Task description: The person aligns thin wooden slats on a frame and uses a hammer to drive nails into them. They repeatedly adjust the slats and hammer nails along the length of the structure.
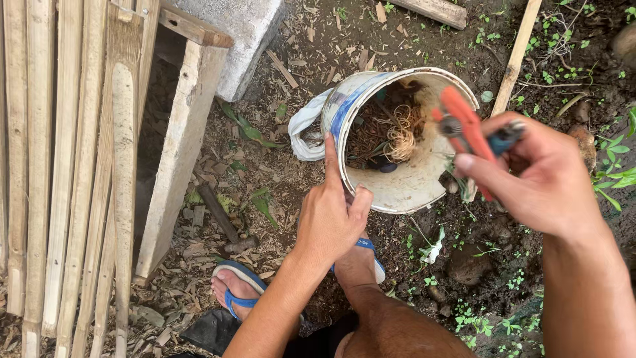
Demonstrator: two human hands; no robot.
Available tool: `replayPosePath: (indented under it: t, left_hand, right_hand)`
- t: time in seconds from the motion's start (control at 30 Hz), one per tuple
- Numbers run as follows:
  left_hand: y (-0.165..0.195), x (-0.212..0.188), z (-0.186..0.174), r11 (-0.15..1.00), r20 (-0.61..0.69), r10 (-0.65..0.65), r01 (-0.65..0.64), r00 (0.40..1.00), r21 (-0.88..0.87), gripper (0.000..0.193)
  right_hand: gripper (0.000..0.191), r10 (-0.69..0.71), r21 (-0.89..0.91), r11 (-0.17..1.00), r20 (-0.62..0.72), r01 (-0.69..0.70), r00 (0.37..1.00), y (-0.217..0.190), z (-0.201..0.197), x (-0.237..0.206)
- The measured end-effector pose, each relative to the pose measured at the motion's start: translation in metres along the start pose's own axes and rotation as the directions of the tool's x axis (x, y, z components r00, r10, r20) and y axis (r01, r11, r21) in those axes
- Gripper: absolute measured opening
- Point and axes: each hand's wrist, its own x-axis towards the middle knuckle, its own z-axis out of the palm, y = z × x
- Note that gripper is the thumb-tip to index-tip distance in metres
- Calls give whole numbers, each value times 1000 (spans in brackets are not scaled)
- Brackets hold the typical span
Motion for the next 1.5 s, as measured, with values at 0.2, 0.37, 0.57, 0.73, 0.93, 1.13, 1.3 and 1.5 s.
replayPosePath:
  t: [0.2,0.37,0.57,0.73,0.93,1.13,1.3,1.5]
  left_hand:
    - [-2,0,1,999,-19,20,-20,1000,29,95]
    - [-2,0,1,999,-4,29,-29,1000,17,95]
    - [-2,0,2,999,-17,27,-26,1000,26,96]
    - [-1,0,3,999,-15,19,-19,1000,27,97]
    - [4,2,-1,999,0,-9,9,1000,41,96]
    - [5,1,-1,998,28,-55,54,998,40,97]
    - [3,0,-1,1000,-6,20,-19,1000,15,96]
    - [-2,-2,1,1000,6,-18,17,1000,15,96]
  right_hand:
    - [44,-29,660,722,-272,209,962,64,-15,-47]
    - [26,-151,873,410,-223,266,963,118,-28,-79]
    - [36,-216,934,271,-177,233,960,148,-32,-105]
    - [45,-220,934,289,-147,208,964,149,-32,-111]
    - [55,-244,906,380,-97,187,965,89,-14,-94]
    - [65,113,260,956,102,-136,988,8,38,-29]
    - [76,286,-110,949,-104,-296,953,0,41,-33]
    - [41,-15,390,921,5,12,1000,24,9,-49]
